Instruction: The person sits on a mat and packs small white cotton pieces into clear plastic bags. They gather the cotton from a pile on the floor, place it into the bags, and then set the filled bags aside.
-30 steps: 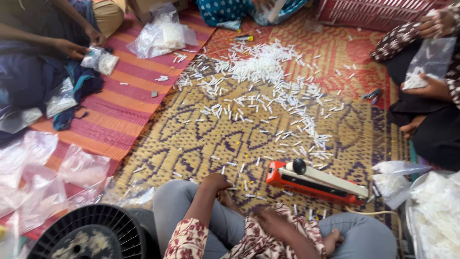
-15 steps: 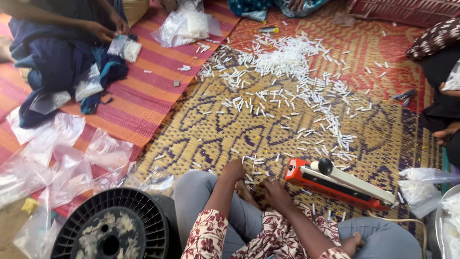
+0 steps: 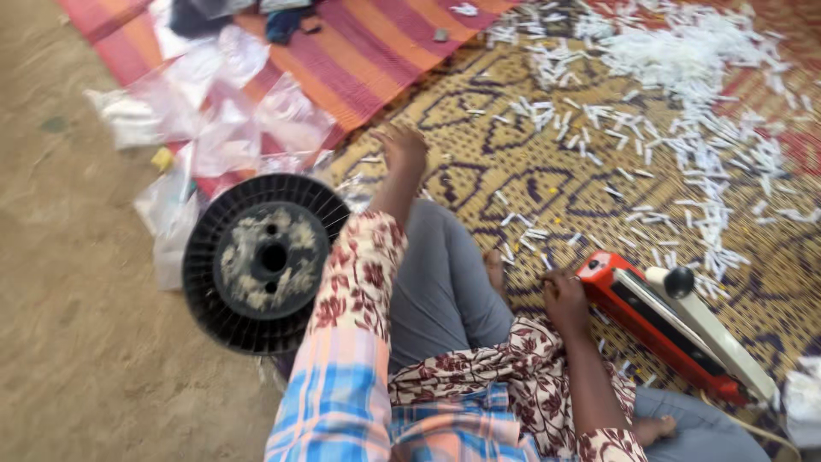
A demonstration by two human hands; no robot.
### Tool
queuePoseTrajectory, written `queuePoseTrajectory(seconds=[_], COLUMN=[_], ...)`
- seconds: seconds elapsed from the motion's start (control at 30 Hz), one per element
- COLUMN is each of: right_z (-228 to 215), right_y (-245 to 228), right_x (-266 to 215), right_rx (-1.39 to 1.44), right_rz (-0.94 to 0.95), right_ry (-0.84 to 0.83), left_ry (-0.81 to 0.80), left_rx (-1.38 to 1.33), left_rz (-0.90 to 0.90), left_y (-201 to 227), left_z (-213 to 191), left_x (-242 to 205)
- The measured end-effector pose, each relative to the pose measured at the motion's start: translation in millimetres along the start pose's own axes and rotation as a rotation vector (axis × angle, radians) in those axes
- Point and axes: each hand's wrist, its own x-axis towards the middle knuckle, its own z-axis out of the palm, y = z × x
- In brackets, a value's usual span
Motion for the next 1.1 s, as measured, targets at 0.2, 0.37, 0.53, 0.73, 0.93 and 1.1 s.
queuePoseTrajectory(seconds=[0.2,0.37,0.53,0.73,0.93,1.1], right_z=[-7.6,-11.0,-17.3,-23.0,-27.4,-27.2], right_y=[-21.2,-17.8,-30.7,-44.4,-41.6,-44.6], right_x=[22.0,8.9,20.9,20.7,17.5,13.3], right_rx=[-0.013,-0.055,0.0,-0.039,-0.033,-0.032], right_rz=[0.051,0.063,0.253,0.278,0.299,0.258], right_ry=[-0.046,-0.069,-0.178,-0.209,-0.242,-0.22], left_ry=[-0.834,-1.046,-1.124,-1.139,-1.133,-0.873], left_rx=[0.038,-0.076,-0.059,-0.108,-0.329,-1.027], left_rz=[-0.338,-0.209,-0.158,-0.127,-0.029,0.41], left_y=[-147.5,-148.8,-130.4,-136.4,-118.0,-82.3], left_z=[-31.3,5.4,19.4,27.8,21.2,-56.7], left_x=[24.0,18.7,48.9,52.6,30.6,14.1])
